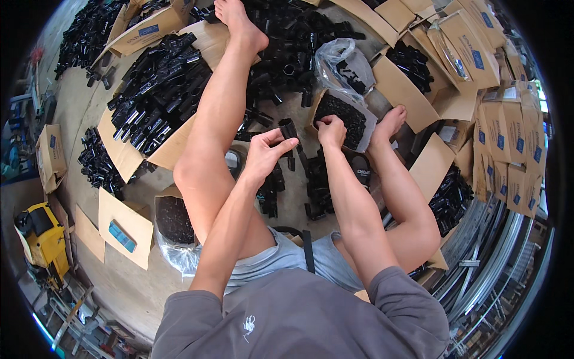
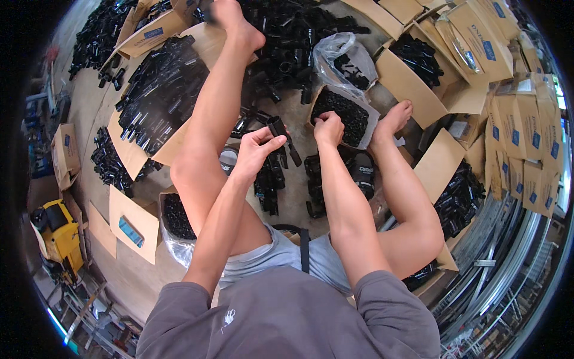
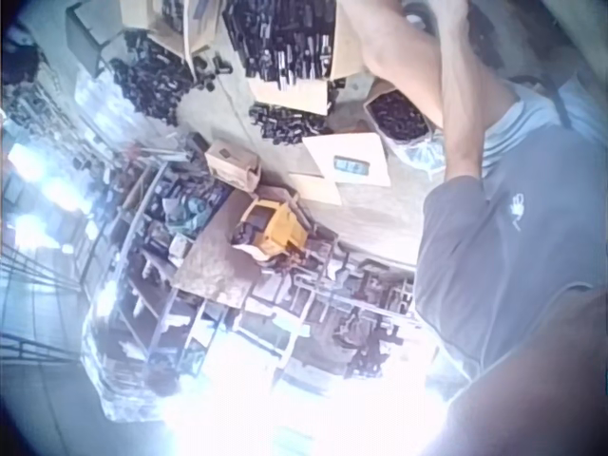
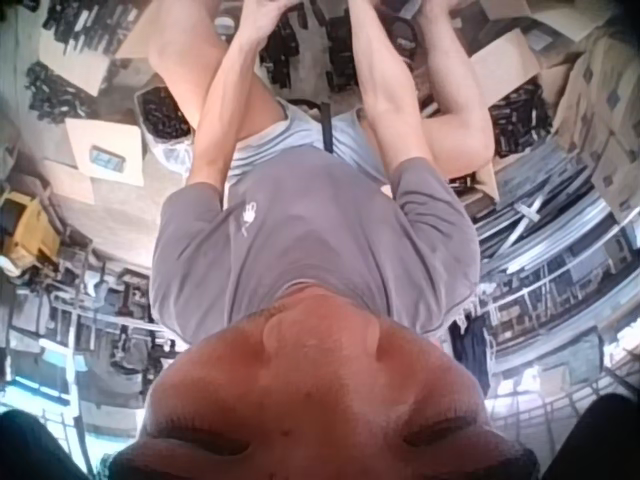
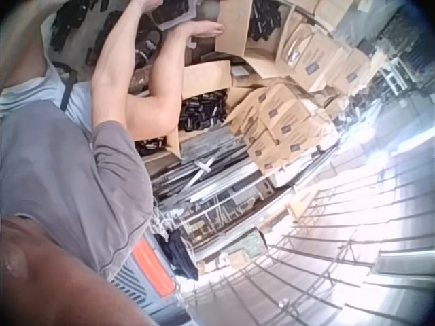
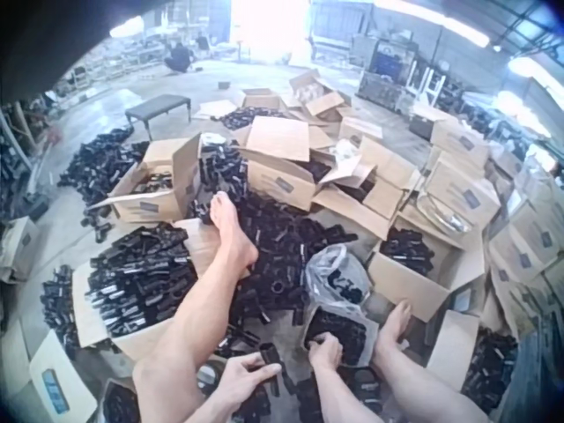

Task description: The person sits on the floor and assembles black plastic components by hand, selecting screws from a container and inserting them into the parts.

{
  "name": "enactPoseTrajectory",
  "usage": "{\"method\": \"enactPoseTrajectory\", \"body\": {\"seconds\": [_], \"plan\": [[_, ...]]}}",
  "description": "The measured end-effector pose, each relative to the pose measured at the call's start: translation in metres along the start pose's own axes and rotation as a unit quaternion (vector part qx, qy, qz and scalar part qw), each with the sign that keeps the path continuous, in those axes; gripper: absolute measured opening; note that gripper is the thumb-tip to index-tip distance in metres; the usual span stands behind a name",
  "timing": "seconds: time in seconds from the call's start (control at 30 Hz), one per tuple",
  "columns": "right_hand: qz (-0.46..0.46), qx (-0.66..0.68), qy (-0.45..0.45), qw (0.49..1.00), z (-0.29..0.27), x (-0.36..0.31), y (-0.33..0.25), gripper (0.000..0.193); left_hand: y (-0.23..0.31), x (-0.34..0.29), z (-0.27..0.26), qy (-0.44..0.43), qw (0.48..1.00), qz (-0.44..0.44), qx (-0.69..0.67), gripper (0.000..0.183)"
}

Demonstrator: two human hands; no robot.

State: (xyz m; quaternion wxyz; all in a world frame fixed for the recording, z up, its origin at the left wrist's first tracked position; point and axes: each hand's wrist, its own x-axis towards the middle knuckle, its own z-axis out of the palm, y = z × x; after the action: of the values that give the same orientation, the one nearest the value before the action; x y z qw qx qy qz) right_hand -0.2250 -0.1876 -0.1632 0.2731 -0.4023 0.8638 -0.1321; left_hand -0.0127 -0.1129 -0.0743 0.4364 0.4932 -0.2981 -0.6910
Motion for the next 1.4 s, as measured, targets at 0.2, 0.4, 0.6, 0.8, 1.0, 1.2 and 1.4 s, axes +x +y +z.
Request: {"method": "enactPoseTrajectory", "body": {"seconds": [0.2, 0.4, 0.6, 0.8, 1.0, 1.2, 1.4], "plan": [[-0.139, 0.159, 0.123, 0.970, -0.007, -0.026, -0.019, 0.015, 0.003, -0.003, -0.003, -0.041, 0.999, -0.023, -0.002, 0.031], [-0.197, 0.346, 0.002, 0.917, -0.082, -0.127, -0.062, 0.017, 0.004, -0.003, -0.003, -0.060, 0.996, 0.008, -0.064, 0.033], [-0.268, 0.304, 0.041, 0.913, -0.089, -0.148, -0.056, 0.013, 0.004, -0.009, -0.003, -0.092, 0.983, -0.013, -0.160, 0.034], [-0.365, 0.247, 0.073, 0.895, -0.098, -0.164, -0.057, 0.012, 0.007, -0.013, 0.001, -0.096, 0.983, 0.000, -0.156, 0.031], [-0.243, 0.285, -0.033, 0.926, -0.097, -0.163, -0.048, 0.013, 0.002, -0.012, -0.001, -0.091, 0.993, 0.015, -0.074, 0.026], [-0.223, 0.285, -0.007, 0.932, -0.085, -0.159, -0.032, 0.015, 0.004, -0.010, 0.002, -0.109, 0.994, 0.019, -0.012, 0.025], [-0.163, 0.373, 0.000, 0.914, -0.073, -0.168, -0.029, 0.015, 0.003, -0.012, 0.001, -0.103, 0.994, 0.025, 0.015, 0.024]]}}
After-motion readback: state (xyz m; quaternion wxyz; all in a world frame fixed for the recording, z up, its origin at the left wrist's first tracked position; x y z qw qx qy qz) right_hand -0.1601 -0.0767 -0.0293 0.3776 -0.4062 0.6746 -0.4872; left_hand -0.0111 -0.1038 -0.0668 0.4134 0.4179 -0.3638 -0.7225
